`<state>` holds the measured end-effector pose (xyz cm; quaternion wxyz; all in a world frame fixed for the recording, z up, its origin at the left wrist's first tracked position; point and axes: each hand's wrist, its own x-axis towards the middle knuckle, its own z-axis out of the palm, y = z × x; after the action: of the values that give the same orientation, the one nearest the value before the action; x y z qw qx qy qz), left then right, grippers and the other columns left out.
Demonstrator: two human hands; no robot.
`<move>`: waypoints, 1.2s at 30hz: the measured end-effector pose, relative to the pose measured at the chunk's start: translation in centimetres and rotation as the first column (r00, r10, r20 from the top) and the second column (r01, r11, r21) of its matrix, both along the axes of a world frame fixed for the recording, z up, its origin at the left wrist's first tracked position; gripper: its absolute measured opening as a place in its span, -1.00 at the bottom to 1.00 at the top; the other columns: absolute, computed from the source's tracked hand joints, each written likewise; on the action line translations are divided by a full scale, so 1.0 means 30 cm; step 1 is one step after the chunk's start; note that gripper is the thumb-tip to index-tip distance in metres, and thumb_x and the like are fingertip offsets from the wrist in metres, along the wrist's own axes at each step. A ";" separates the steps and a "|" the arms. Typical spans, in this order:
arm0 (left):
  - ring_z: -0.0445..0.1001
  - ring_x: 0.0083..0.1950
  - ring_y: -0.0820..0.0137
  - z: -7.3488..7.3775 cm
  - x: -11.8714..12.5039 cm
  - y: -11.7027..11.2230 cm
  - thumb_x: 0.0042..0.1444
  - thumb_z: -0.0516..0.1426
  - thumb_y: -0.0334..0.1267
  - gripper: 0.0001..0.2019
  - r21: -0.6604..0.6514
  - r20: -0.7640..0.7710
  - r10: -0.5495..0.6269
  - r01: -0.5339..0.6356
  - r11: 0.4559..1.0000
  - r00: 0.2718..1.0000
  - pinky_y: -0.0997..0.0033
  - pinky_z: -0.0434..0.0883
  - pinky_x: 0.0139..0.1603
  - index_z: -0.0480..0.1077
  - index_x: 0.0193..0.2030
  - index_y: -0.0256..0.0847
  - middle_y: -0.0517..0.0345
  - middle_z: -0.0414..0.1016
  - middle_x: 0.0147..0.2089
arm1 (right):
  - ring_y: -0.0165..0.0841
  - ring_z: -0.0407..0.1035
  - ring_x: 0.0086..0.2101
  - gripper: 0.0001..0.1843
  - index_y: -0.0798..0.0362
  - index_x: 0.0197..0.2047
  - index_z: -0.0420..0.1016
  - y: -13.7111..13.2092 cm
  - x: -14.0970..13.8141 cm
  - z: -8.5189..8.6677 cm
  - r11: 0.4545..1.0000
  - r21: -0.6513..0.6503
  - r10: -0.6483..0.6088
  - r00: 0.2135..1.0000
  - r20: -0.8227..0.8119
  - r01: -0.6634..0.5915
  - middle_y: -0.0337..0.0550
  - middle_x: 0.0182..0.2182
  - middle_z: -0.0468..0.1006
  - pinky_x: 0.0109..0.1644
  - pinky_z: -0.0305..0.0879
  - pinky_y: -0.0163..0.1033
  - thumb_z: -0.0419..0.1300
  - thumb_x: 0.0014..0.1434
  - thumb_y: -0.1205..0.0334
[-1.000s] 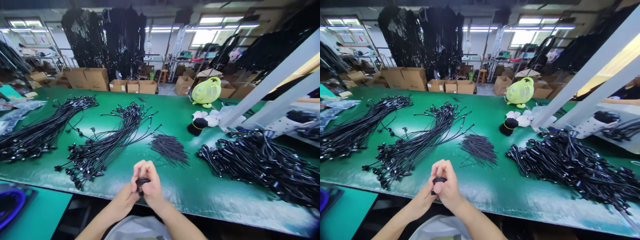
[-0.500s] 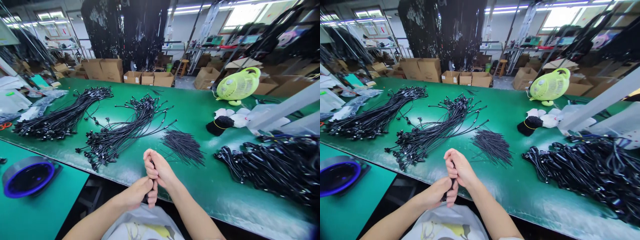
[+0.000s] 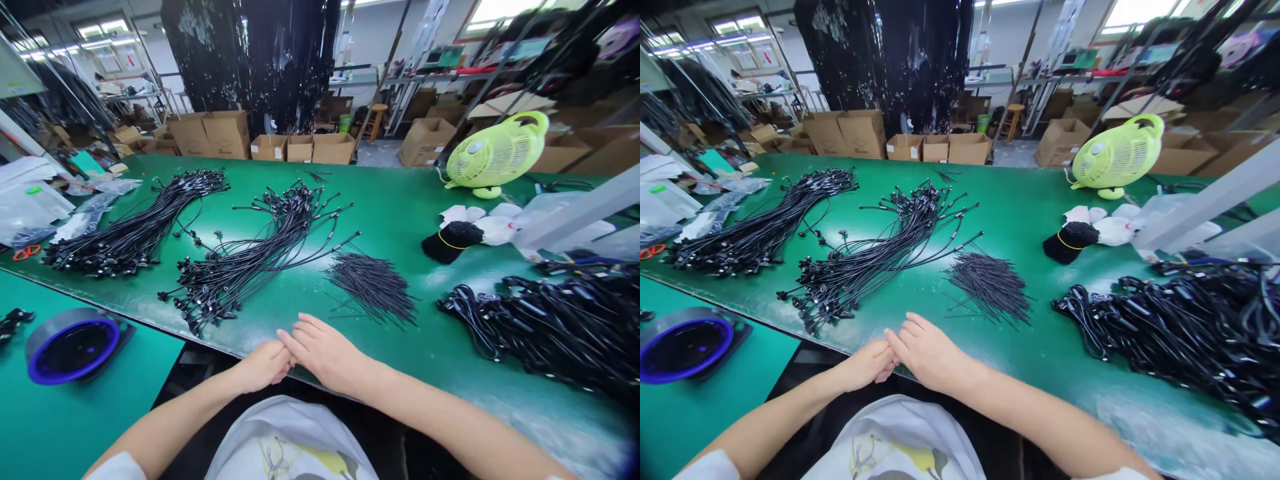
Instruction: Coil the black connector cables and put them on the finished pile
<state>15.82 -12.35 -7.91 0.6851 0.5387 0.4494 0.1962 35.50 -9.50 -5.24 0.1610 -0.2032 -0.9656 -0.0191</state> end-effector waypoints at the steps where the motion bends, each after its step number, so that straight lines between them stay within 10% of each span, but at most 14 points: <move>1: 0.06 -0.60 0.54 0.010 -0.005 -0.002 0.18 -0.04 0.27 -0.50 0.026 -0.041 -0.068 0.069 0.997 0.997 0.48 0.10 -0.55 0.19 -0.41 -0.18 0.38 0.08 -0.60 | -0.23 0.49 -0.19 -0.65 0.26 0.11 0.38 -0.012 0.001 -0.005 0.998 -0.052 -0.013 0.993 0.121 0.019 0.07 -0.20 0.60 -0.01 0.37 -0.07 0.05 0.30 0.35; 7: 0.31 -0.33 0.39 0.021 -0.001 -0.038 0.31 -0.12 -0.11 -0.70 0.304 -0.465 -0.261 0.429 0.851 0.846 0.38 0.25 -0.25 0.28 -0.34 -0.18 0.16 0.38 -0.36 | -0.28 0.49 -0.42 -0.77 0.13 -0.23 0.45 -0.060 -0.008 -0.038 0.884 -0.417 -0.004 0.894 0.447 0.212 -0.08 -0.39 0.59 -0.44 0.18 -0.27 0.05 0.33 0.18; 15: 0.03 -0.54 0.49 -0.022 0.000 -0.050 0.31 -0.20 0.14 -0.53 0.029 -0.169 -0.234 0.242 0.970 0.957 0.47 0.08 -0.49 0.27 -0.30 -0.20 0.36 0.06 -0.55 | -0.31 0.37 -0.51 -0.82 0.11 -0.27 0.31 -0.109 0.017 -0.127 0.969 -0.190 -0.085 0.938 0.336 0.156 -0.08 -0.45 0.48 -0.52 0.06 -0.22 -0.08 0.30 0.43; 25: 0.34 -0.30 0.32 -0.016 0.047 -0.031 0.28 -0.06 -0.14 -0.73 0.343 -0.487 -0.133 0.330 0.880 0.863 0.37 0.22 -0.20 0.38 -0.33 -0.16 0.14 0.44 -0.35 | -0.31 0.42 -0.37 -0.75 0.18 -0.17 0.46 -0.082 0.061 -0.113 0.888 -0.415 -0.103 0.965 0.240 0.198 -0.03 -0.33 0.56 -0.27 0.25 -0.21 0.03 0.35 0.21; 29: 0.31 -0.35 0.33 -0.030 0.044 -0.022 0.26 -0.02 -0.07 -0.71 0.358 -0.455 -0.032 0.216 0.908 0.890 0.37 0.20 -0.26 0.38 -0.37 -0.16 0.17 0.39 -0.42 | -0.43 0.44 -0.28 -0.69 0.05 -0.21 0.54 0.091 0.236 -0.087 0.850 -0.495 -0.247 0.967 -0.069 0.181 -0.21 -0.30 0.56 -0.19 0.34 -0.33 0.09 0.32 0.02; 31: 0.25 -0.41 0.38 -0.039 0.048 -0.008 0.25 -0.01 -0.02 -0.68 0.292 -0.376 0.036 0.082 0.953 0.926 0.41 0.17 -0.32 0.38 -0.36 -0.18 0.22 0.30 -0.48 | -0.42 0.43 -0.15 -0.63 0.08 -0.10 0.52 0.230 0.366 -0.088 0.763 -0.439 -0.597 0.778 -0.196 0.475 -0.16 -0.16 0.55 -0.05 0.37 -0.27 -0.02 0.38 0.05; 36: 0.06 -0.52 0.51 -0.062 0.080 0.015 0.19 0.05 0.09 -0.61 0.109 -0.050 0.213 -0.207 0.972 0.976 0.47 0.05 -0.45 0.37 -0.33 -0.25 0.34 0.11 -0.57 | -0.29 0.41 -0.05 -0.62 0.12 0.12 0.38 0.476 0.576 -0.180 0.559 -0.394 -0.826 0.530 -0.192 0.729 -0.03 0.03 0.43 0.02 0.41 -0.04 0.09 0.34 0.08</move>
<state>18.21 -11.89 -9.78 0.6174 0.5287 0.5141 0.2739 52.77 4.78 -10.66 0.2779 -0.6351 -0.7166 0.0769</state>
